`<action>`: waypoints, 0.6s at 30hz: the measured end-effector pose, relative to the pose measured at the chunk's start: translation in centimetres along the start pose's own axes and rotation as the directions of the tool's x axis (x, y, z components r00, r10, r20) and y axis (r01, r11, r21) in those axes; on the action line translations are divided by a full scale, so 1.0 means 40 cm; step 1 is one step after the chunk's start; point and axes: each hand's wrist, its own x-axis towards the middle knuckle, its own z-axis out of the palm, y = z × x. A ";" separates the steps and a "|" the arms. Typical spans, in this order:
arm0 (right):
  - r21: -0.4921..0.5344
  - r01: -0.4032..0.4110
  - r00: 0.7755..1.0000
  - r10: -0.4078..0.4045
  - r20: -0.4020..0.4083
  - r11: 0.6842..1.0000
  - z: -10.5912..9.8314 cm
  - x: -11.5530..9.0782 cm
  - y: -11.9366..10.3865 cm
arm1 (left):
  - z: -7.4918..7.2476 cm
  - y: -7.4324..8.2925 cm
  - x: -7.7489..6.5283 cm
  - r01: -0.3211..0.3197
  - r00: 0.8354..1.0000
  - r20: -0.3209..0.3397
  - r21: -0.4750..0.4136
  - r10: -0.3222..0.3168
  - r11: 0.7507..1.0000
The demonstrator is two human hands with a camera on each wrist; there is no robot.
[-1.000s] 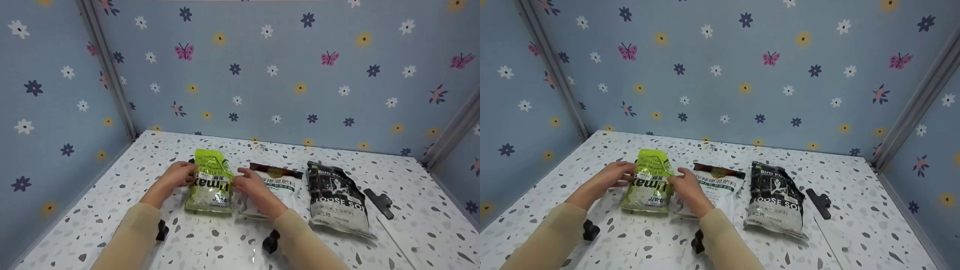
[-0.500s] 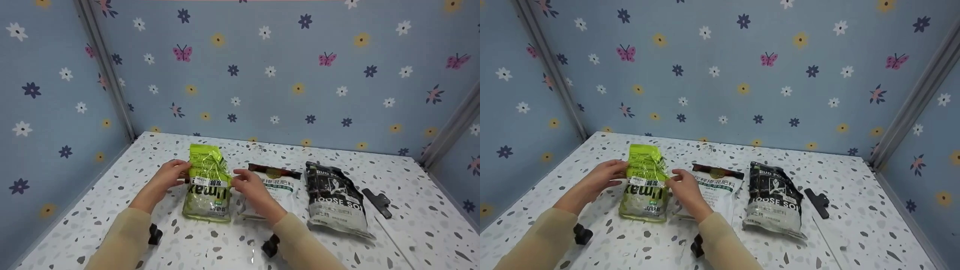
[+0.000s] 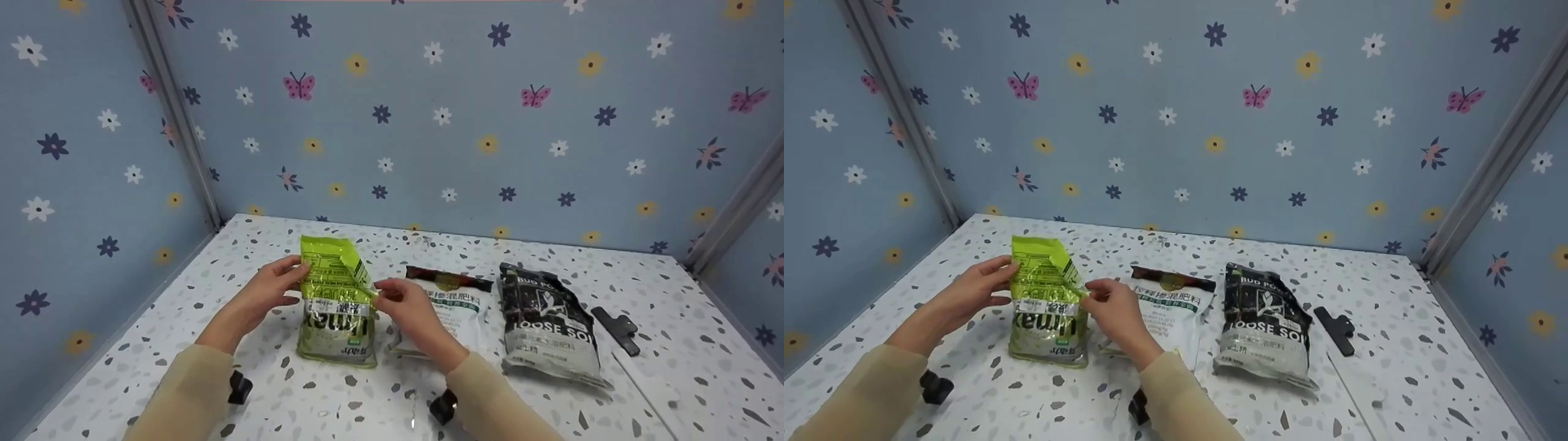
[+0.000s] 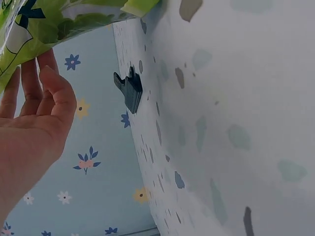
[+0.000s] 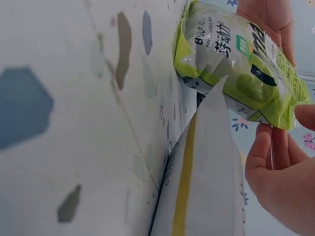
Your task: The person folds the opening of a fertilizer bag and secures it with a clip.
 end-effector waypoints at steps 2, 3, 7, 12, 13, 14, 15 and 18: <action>0.001 0.005 1.000 -0.005 0.005 1.000 0.001 -0.004 0.000 | -0.002 -0.002 -0.006 -0.015 1.000 0.004 -0.004 0.015 1.000; 0.003 0.008 1.000 -0.008 0.007 1.000 0.001 -0.007 0.001 | -0.002 -0.003 -0.008 -0.025 1.000 0.005 -0.004 0.025 1.000; 0.000 0.018 1.000 -0.018 0.010 1.000 0.004 -0.012 -0.001 | -0.007 -0.007 -0.018 -0.068 0.998 -0.006 0.009 0.068 0.998; 0.007 0.023 1.000 -0.024 0.005 1.000 0.005 -0.015 -0.005 | -0.003 -0.009 -0.018 -0.114 0.992 -0.045 0.003 0.114 0.994; 0.010 0.024 1.000 -0.024 0.006 1.000 0.004 -0.016 -0.006 | -0.002 -0.010 -0.018 -0.120 0.991 -0.053 0.003 0.120 0.993; 0.010 0.024 1.000 -0.024 0.007 1.000 0.004 -0.017 -0.007 | -0.002 -0.010 -0.018 -0.124 0.990 -0.061 0.000 0.124 0.992; 0.008 0.024 1.000 -0.024 0.007 1.000 0.004 -0.018 -0.009 | -0.002 -0.010 -0.018 -0.129 0.989 -0.067 0.000 0.128 0.992; -0.008 0.025 1.000 -0.025 0.003 1.000 0.005 -0.022 -0.015 | -0.005 -0.009 -0.022 -0.141 0.987 -0.079 0.005 0.141 0.990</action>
